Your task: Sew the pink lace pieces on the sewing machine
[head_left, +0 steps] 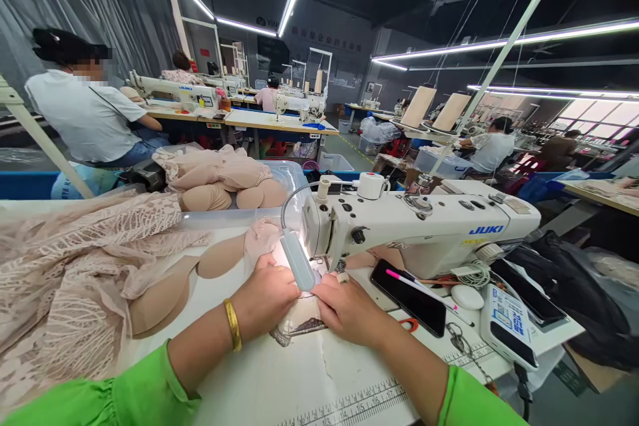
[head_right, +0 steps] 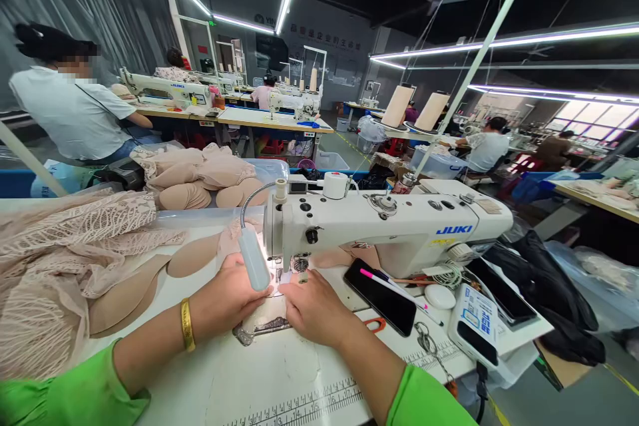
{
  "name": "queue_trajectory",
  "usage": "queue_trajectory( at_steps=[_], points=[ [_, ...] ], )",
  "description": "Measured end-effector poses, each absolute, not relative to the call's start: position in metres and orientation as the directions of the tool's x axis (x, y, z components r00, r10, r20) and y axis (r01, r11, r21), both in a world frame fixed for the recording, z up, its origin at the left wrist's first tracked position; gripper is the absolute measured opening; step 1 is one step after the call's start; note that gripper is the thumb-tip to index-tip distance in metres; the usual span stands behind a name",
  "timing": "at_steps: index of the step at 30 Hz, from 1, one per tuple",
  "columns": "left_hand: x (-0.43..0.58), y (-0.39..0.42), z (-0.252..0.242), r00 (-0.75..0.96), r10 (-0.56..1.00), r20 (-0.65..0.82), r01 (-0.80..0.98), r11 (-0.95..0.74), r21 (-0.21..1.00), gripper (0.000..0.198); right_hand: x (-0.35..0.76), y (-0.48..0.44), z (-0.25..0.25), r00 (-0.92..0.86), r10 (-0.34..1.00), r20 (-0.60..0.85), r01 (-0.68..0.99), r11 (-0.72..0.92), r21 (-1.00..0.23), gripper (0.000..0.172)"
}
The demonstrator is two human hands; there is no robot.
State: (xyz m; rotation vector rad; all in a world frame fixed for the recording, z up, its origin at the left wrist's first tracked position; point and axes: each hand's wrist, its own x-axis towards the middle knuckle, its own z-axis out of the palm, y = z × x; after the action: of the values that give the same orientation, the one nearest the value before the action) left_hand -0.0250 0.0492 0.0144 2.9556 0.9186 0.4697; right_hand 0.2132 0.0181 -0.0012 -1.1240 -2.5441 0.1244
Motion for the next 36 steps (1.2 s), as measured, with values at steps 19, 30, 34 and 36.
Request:
queue_trajectory(
  at_steps=[19,30,34,36],
  points=[
    [-0.065,0.065,0.027,0.448,0.89,0.081,0.888,-0.454,0.071,0.024,0.217,0.017,-0.003,-0.582,0.764,0.278,0.715,0.644,-0.272,0.02],
    [-0.013,0.028,0.015,0.722,0.636,0.271,0.569,-0.769,0.291,0.028,0.222,0.021,-0.007,-0.595,0.747,0.296,0.698,0.663,-0.271,0.023],
    [-0.013,0.03,0.013,0.722,0.625,0.296,0.556,-0.779,0.29,0.031,0.221,0.021,-0.004,-0.596,0.753,0.279,0.7,0.657,-0.279,0.023],
    [-0.011,0.032,0.014,0.718,0.615,0.326,0.547,-0.788,0.281,0.031,0.221,0.021,-0.003,-0.593,0.758,0.272,0.703,0.652,-0.286,0.022]
  ],
)
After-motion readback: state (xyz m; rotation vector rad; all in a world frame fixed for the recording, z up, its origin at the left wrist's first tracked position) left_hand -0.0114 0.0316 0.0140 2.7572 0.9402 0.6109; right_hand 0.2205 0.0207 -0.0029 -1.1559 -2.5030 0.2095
